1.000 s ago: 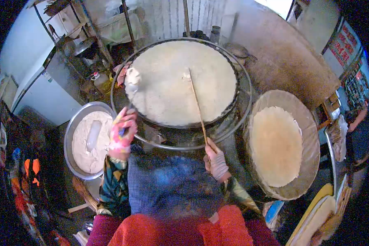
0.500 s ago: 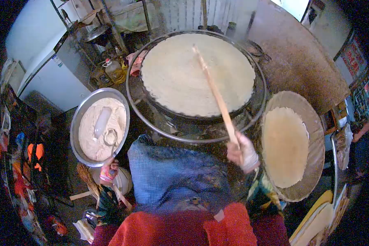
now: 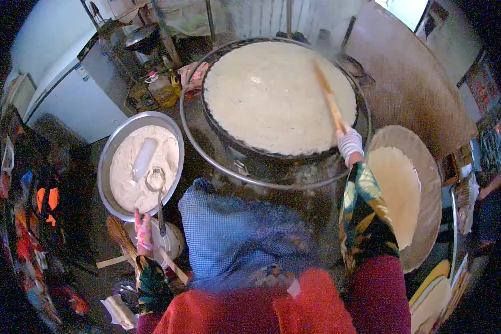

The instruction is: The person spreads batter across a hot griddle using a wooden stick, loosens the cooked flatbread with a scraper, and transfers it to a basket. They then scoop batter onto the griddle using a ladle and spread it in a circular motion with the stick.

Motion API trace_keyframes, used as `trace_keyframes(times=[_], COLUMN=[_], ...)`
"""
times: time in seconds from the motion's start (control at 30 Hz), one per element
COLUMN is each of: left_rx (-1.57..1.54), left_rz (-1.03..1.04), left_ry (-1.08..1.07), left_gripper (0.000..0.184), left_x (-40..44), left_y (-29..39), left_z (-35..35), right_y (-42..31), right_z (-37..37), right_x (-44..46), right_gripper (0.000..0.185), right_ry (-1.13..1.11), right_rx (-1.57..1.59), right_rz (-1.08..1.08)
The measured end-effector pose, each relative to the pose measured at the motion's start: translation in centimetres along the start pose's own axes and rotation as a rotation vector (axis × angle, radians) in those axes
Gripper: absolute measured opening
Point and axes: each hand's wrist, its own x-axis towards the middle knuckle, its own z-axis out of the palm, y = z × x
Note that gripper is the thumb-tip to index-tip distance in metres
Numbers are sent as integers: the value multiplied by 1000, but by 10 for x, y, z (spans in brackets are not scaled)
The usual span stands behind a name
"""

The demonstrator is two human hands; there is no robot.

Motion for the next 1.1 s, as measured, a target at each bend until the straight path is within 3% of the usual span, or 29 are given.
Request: trace_keyframes(times=[0.03,0.07,0.1,0.17,0.23,0.27,0.37,0.4,0.43,0.47,0.53,0.6,0.67,0.73,0.8,0.83,0.9,0.97,1.03,1.07,1.1], left_rx=[17,27,72,169,94,12,37,-58,-78,86,448,518,721,939,1205,1313,1391,1530,1321,1187,1104], left_rz=[49,45,88,146,148,142,148,131,103,187,423,502,802,1002,1114,1066,1085,1051,1163,1188,1202], left_ry=[62,47,58,60,-29,-93,-251,-320,-391,-441,-417,-433,-455,-436,-433,-524,-590,-664,-738,-747,-732], left_gripper=[61,61,58,51,50,50,51,54,53,55,54,58,62,72,75,74,50,22,19,20,24], left_x=[-4,-4,-1,-5,-7,-10,-29,-37,-45,-33,-40,-30,-11,7,21,26,41,36,-8,-31,-42], left_y=[16,25,31,56,66,72,95,99,107,90,106,111,114,126,129,132,113,97,98,101,87], left_z=[0,-2,-2,8,31,43,104,127,145,155,175,186,189,204,222,233,254,280,282,283,289], right_y=[-58,-97,-54,-89,-105,-149,-197,-184,-170,-213,-216,-194,-141,-90,-32,-11,-37,-72,-72,-64,-78], right_z=[-20,-22,6,39,76,69,104,148,187,116,98,61,37,-4,-15,-8,-15,-18,7,28,32], right_x=[-15,-37,-39,-75,-95,-105,-127,-132,-139,-147,-160,-162,-141,-113,-97,-102,-115,-140,-166,-177,-190], right_gripper=[34,31,29,27,27,30,39,39,41,41,39,37,35,41,39,38,41,44,45,45,45], right_ry=[-189,-205,-395,-449,-535,-533,-593,-438,-346,-726,-754,-562,-265,-100,-140,-197,-282,-398,-431,-390,-445], right_rx=[297,353,465,216,216,181,461,530,679,918,1039,1064,1223,974,877,881,699,521,533,559,555], right_rz=[527,581,427,284,41,115,305,38,-66,396,464,452,435,550,628,566,384,336,233,50,78])
